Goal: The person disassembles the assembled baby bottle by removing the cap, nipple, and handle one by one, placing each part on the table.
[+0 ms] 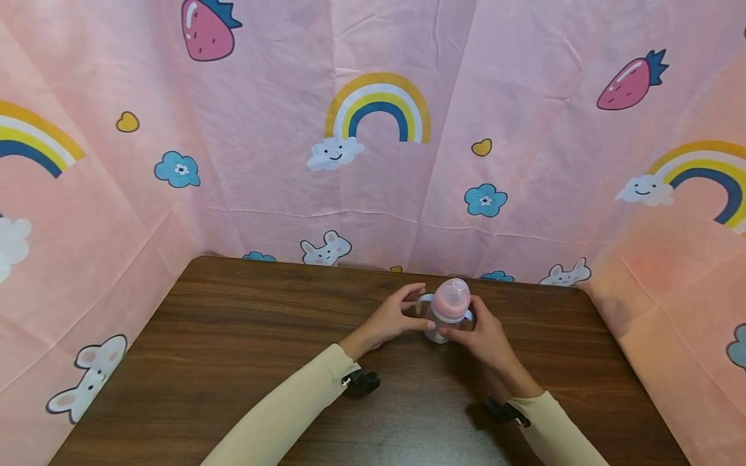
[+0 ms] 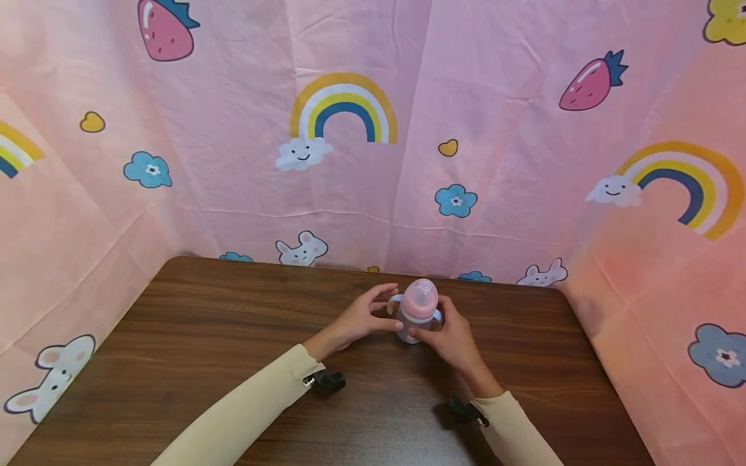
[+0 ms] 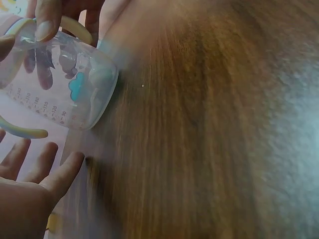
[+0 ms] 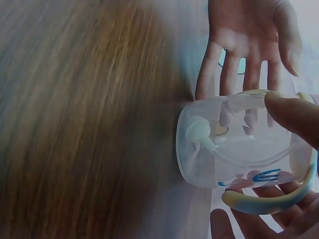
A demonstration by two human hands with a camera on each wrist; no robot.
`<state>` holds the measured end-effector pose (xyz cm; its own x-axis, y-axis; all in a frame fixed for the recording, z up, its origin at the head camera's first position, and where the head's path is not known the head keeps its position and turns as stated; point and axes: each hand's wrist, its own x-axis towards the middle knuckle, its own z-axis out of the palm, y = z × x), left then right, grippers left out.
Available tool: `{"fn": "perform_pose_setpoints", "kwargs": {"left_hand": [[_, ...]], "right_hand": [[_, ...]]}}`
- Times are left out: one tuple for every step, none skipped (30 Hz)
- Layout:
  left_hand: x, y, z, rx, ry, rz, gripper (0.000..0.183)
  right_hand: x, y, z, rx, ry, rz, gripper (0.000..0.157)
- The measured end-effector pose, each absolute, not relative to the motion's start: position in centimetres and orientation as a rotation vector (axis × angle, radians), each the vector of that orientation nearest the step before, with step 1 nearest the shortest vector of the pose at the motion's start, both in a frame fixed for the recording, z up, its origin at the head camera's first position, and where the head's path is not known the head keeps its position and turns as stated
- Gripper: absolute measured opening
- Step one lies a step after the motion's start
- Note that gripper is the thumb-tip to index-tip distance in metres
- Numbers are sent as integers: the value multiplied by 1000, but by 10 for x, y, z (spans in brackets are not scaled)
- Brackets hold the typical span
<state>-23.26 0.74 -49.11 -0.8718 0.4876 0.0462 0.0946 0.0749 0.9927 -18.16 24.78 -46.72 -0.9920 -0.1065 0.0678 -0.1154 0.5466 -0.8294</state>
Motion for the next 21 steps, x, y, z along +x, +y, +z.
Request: {"fn": "perform_pose_setpoints", "kwargs": {"left_hand": [[-232,6,-491,583,2061,1866,86],[-231,4,-491,582,2062,1867,86],[-231,2,-492,584,2059,1872,86],[-231,1,-492,589,2058,1877,86],[-230,0,-492,588,2057,1879,86],[-229,-2,-493,588,2057,1880,86],[-229,-3,-493,587,2058,1879,86],[-228,-4,-494,588,2059,1878,86],[-227,-6,-494,588,2057,1881,85],[-227,-7,-494,587,2056,1882,85],[-226,-8,-495,584,2058,1880,84],[-225,-10,-495,580,2061,1879,84],[-223,-11,-495,581,2068,1878,83],[-222,-12,-496,577,2072,1876,82],[-221,-13,-496,571,2076,1876,82],[-220,-14,-496,570,2085,1872,80],[-219,-16,-496,566,2093,1869,79],[-217,-17,-495,563,2095,1869,78],[-216,-18,-495,565,2100,1870,77],[-215,-19,-495,563,2098,1874,77],[-214,-20,-495,565,2102,1878,76]], "right_hand": [[-182,246,-467,199,-2753,1481,81],[-182,245,-467,201,-2751,1485,81],[-182,243,-467,207,-2748,1491,80],[-182,242,-468,213,-2746,1497,80],[-181,240,-467,222,-2745,1505,80],[-181,238,-468,231,-2744,1511,79],[-181,237,-468,238,-2742,1517,79],[-181,235,-468,249,-2742,1522,78],[-180,234,-468,259,-2740,1525,78],[-180,232,-469,267,-2739,1526,78],[-180,231,-469,277,-2738,1526,78],[-180,230,-469,285,-2736,1528,78],[-180,228,-469,294,-2734,1528,77],[-180,226,-469,304,-2730,1532,77],[-180,225,-469,311,-2728,1531,77],[-179,223,-469,317,-2729,1532,77],[-179,221,-468,326,-2728,1535,76],[-178,220,-468,331,-2727,1540,76],[-178,218,-468,332,-2730,1541,76],[-178,216,-468,337,-2730,1542,76],[-177,214,-467,339,-2734,1539,76]]}}
